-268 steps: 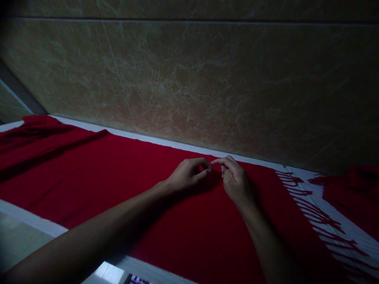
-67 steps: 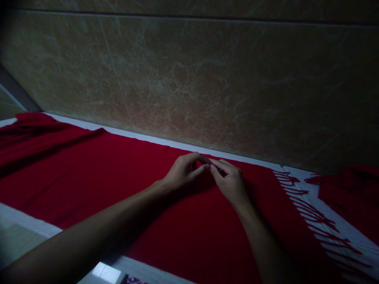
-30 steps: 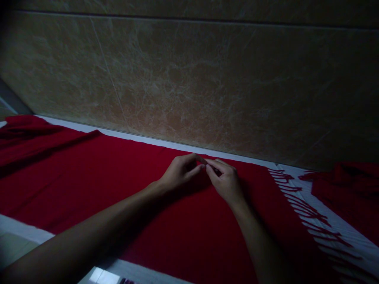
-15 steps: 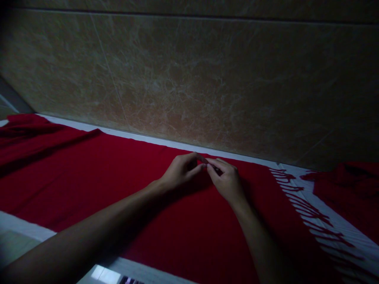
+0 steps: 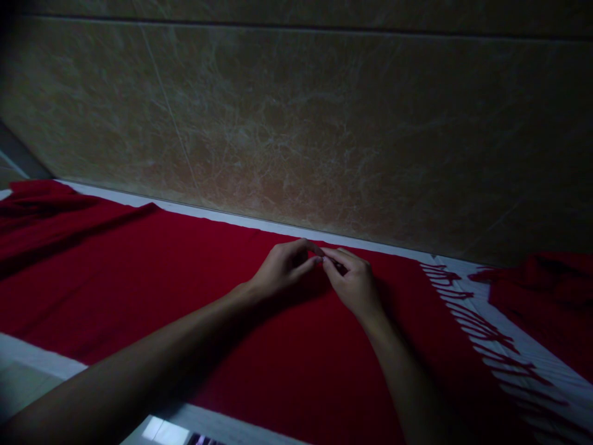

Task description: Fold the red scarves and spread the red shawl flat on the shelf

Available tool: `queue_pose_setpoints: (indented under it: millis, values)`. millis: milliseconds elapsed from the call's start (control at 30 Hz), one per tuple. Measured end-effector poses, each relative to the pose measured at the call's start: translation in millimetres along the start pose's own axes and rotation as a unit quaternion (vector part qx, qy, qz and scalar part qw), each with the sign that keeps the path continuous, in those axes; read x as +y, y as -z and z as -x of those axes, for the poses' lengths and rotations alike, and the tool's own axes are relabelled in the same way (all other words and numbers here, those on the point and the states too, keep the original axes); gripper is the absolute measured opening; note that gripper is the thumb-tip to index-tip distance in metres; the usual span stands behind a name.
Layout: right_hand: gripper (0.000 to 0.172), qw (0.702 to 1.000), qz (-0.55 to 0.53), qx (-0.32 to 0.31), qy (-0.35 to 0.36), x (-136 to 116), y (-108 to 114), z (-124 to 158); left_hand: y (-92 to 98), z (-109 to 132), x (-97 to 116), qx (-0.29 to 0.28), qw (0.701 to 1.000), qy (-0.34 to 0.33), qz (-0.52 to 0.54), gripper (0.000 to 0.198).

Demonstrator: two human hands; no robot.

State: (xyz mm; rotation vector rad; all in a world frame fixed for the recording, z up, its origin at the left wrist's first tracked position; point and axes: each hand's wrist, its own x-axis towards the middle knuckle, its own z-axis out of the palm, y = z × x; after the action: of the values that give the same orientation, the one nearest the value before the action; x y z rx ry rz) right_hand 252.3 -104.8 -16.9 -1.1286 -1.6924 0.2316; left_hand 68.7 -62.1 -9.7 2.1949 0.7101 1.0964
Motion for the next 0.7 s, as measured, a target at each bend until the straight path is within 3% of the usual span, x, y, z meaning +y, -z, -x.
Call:
queue_pose_setpoints:
  millis: [700]
  values:
    - [0.019,1.000,0.006,-0.001,-0.007,1.2,0.2,-0.2,-0.8,0.4,0.3,0.004,1.000,0.021,0.011,0.019]
